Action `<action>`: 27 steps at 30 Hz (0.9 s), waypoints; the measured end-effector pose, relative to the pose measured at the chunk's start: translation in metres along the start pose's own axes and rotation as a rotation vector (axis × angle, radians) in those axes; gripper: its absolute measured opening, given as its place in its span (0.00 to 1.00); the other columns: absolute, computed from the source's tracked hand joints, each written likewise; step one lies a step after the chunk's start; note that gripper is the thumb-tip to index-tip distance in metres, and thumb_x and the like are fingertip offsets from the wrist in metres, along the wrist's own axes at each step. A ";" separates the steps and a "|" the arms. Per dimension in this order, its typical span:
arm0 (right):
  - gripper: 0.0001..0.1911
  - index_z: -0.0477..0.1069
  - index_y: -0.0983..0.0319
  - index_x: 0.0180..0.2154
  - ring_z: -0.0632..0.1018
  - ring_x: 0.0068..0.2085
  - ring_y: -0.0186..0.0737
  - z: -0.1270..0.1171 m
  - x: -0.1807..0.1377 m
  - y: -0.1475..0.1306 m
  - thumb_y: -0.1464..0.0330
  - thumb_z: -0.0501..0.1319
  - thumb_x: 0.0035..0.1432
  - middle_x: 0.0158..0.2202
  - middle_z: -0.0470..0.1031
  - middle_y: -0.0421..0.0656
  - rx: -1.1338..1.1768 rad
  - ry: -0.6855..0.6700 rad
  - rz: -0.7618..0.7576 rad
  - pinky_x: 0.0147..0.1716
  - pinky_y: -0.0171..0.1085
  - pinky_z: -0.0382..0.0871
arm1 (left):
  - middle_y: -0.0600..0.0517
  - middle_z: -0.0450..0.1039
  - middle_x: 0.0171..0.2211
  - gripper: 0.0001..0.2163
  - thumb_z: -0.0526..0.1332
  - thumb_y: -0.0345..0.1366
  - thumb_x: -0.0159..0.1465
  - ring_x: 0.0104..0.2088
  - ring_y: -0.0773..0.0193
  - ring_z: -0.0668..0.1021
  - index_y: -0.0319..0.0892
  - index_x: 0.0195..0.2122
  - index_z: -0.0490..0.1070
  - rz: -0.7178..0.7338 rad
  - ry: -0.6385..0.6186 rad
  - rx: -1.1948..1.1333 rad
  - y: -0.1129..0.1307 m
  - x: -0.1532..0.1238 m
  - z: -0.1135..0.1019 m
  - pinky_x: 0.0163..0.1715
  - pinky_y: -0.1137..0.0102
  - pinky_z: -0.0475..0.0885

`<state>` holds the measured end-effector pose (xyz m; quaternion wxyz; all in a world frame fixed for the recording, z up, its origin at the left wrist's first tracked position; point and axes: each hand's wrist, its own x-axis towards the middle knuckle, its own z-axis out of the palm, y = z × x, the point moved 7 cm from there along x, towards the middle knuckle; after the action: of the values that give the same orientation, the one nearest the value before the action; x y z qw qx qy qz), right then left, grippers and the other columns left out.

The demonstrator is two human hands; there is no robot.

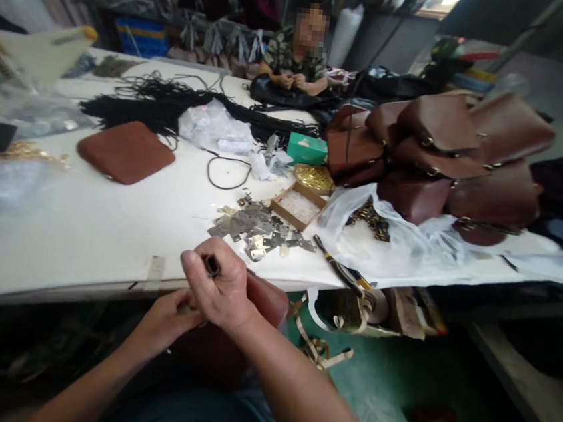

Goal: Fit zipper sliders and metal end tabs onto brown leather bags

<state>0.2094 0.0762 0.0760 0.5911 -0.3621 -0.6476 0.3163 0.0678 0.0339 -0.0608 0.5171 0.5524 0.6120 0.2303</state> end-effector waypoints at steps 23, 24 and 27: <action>0.25 0.78 0.63 0.43 0.79 0.46 0.54 -0.238 -0.176 0.123 0.50 0.68 0.53 0.43 0.82 0.52 -0.532 0.614 0.744 0.51 0.51 0.70 | 0.57 0.73 0.32 0.11 0.67 0.44 0.56 0.35 0.59 0.73 0.46 0.36 0.70 0.219 -0.458 0.731 0.069 0.007 -0.022 0.34 0.70 0.60; 0.26 0.78 0.63 0.43 0.79 0.45 0.54 -0.243 -0.181 0.131 0.50 0.69 0.50 0.43 0.82 0.52 -0.507 0.600 0.763 0.50 0.51 0.70 | 0.57 0.74 0.33 0.11 0.67 0.43 0.56 0.35 0.59 0.73 0.47 0.36 0.71 0.237 -0.475 0.745 0.072 0.009 -0.016 0.34 0.70 0.60; 0.26 0.78 0.62 0.40 0.80 0.42 0.51 -0.245 -0.180 0.148 0.49 0.70 0.48 0.40 0.82 0.50 -0.390 0.571 0.798 0.46 0.46 0.72 | 0.56 0.75 0.37 0.11 0.67 0.43 0.56 0.37 0.59 0.74 0.47 0.36 0.71 0.287 -0.498 0.767 0.076 0.012 0.001 0.35 0.69 0.60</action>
<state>0.4741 -0.0001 -0.1202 0.4994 -0.7555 -0.3192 0.2790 0.1034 0.0660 -0.0006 0.3698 0.8206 0.4280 -0.0824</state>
